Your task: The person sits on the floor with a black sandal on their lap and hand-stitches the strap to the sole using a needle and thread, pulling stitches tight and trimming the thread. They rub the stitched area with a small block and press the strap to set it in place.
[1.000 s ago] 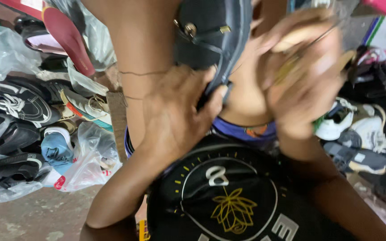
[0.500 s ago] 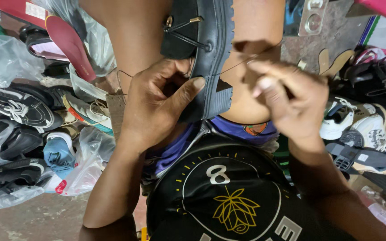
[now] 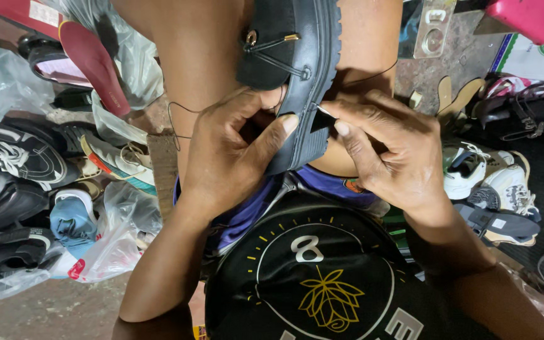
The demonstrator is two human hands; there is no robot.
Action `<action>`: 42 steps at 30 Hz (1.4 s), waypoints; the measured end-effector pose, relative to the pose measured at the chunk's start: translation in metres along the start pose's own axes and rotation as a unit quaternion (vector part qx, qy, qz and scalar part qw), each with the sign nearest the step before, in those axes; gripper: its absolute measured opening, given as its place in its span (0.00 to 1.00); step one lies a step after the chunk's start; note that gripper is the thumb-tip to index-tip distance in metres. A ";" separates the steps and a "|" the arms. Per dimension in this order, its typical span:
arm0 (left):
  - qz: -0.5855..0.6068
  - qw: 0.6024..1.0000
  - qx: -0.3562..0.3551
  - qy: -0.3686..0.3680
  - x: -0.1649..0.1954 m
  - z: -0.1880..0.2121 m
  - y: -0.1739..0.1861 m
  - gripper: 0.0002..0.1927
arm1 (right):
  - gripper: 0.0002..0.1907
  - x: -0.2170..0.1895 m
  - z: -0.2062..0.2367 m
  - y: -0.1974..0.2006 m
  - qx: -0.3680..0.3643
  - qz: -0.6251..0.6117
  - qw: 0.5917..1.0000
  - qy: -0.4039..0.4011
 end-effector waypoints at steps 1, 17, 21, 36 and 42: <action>-0.020 1.000 -0.001 -0.004 0.000 0.000 0.000 0.16 | 0.14 -0.004 0.000 0.001 0.003 0.012 1.000 0.014; -0.149 0.988 -0.012 -0.037 0.009 -0.010 -0.008 0.13 | 0.13 0.019 -0.026 0.001 -0.097 0.059 0.992 0.054; -0.160 0.987 -0.010 -0.035 0.010 -0.012 -0.002 0.14 | 0.14 0.012 -0.038 -0.004 -0.109 0.058 0.990 0.065; -0.133 0.990 0.045 -0.018 0.003 0.002 0.005 0.13 | 0.02 0.003 -0.041 -0.018 -0.102 0.117 0.984 0.086; -0.035 0.959 0.264 0.098 -0.019 0.058 0.089 0.08 | 0.07 0.035 -0.036 -0.007 -0.119 0.014 0.993 0.020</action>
Point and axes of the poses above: each hand's wrist, its own z-axis away from the middle knuckle, its own y-axis out of the back of the hand, x = y × z, the point moved 10 cm from there along -z, towards the middle knuckle, and after that the axes turned 11 degrees about -y, right-handed, at the moved point
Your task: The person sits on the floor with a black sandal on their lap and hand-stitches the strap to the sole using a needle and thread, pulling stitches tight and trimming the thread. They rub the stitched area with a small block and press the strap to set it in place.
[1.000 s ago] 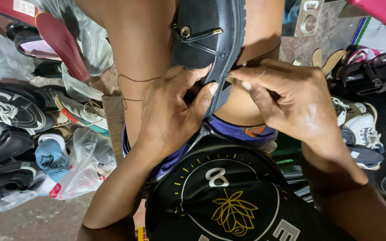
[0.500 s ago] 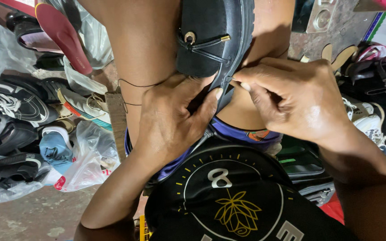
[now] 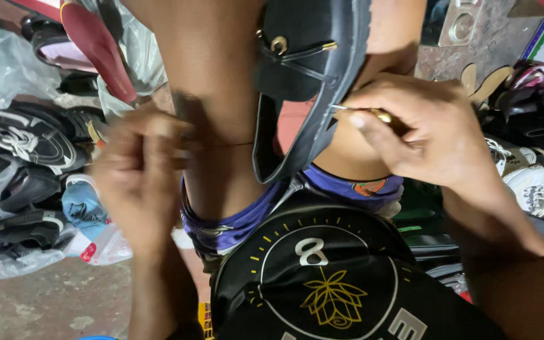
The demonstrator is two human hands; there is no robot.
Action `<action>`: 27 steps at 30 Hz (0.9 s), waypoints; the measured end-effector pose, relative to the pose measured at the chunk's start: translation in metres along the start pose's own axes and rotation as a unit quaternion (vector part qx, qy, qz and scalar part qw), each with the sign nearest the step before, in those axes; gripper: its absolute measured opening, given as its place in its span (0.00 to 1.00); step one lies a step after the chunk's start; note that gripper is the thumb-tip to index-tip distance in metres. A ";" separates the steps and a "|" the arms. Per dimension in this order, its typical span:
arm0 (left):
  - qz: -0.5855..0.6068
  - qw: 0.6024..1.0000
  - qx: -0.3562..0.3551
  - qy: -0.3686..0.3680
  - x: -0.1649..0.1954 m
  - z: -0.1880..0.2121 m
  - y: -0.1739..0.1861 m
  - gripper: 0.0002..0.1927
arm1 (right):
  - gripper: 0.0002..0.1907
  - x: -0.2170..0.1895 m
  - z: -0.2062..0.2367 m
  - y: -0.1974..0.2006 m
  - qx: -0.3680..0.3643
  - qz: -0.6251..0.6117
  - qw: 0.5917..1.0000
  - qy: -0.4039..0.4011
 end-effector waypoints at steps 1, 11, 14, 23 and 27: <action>-0.040 0.999 0.029 0.011 -0.001 -0.002 0.017 0.07 | 0.08 0.006 0.001 0.001 -0.001 -0.030 0.999 -0.013; -0.346 0.859 -0.181 -0.331 0.062 0.021 -0.068 0.21 | 0.04 0.032 0.007 -0.004 -0.022 -0.111 0.992 -0.049; -0.335 0.862 -0.180 -0.336 0.051 0.019 -0.068 0.16 | 0.02 0.033 0.007 -0.006 -0.025 -0.133 0.990 -0.045; 0.288 0.949 -0.130 -0.011 0.009 0.020 -0.038 0.08 | 0.02 0.036 0.008 -0.006 0.006 -0.113 0.992 -0.064; 0.258 0.958 -0.125 0.020 0.000 0.017 -0.064 0.11 | 0.02 0.019 0.005 -0.005 0.021 -0.099 0.994 -0.034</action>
Point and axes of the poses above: each hand's wrist, its own z-axis away from the middle knuckle, its own y-axis out of the back of the hand, x = y × z, the point moved 10 cm from there along -z, towards the middle knuckle, and after that the axes turned 11 degrees about -y, right-handed, at the moved point
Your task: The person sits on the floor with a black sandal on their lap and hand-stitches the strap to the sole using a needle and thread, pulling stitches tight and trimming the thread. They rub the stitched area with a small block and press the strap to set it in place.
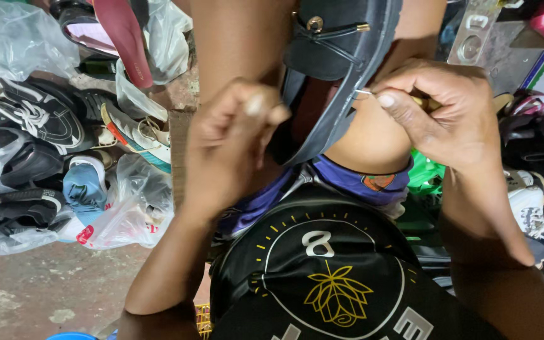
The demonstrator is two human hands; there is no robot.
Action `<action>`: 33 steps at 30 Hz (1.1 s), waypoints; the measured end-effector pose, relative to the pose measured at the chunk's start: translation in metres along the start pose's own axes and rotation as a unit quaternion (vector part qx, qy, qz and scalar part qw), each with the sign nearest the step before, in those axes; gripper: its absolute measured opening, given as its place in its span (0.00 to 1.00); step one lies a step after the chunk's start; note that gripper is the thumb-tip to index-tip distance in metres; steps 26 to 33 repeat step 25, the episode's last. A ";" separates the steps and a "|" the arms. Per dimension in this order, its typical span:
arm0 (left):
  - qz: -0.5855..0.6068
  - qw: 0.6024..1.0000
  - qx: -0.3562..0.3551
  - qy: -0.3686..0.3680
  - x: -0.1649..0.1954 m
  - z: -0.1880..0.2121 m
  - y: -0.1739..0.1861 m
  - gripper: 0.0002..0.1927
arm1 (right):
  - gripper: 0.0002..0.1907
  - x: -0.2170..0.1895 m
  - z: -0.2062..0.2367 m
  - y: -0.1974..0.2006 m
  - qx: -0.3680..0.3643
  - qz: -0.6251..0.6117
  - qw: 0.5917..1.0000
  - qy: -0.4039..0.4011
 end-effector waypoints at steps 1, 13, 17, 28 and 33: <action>-0.094 0.995 -0.016 -0.031 0.004 -0.002 -0.006 0.11 | 0.02 -0.005 0.001 -0.001 0.005 0.016 1.000 0.007; -0.406 0.905 -0.090 -0.087 0.018 -0.025 -0.048 0.06 | 0.06 -0.048 0.006 0.003 0.035 0.124 0.979 0.155; -0.353 0.925 -0.104 -0.092 0.025 -0.028 -0.053 0.07 | 0.06 -0.051 0.000 0.004 0.038 0.131 0.979 0.150; -0.479 0.869 -0.109 -0.049 0.018 -0.035 -0.049 0.06 | 0.06 -0.045 0.011 -0.005 0.067 0.212 0.962 0.160; -0.479 0.869 -0.109 -0.049 0.018 -0.035 -0.049 0.06 | 0.06 -0.045 0.011 -0.005 0.067 0.212 0.962 0.160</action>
Point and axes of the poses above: each hand's wrist, its own z-axis away from the middle knuckle, its own y-axis out of the back of the hand, x = y × z, the point moved 10 cm from there along -z, towards the middle knuckle, and after that the axes turned 11 degrees about -y, right-handed, at the moved point
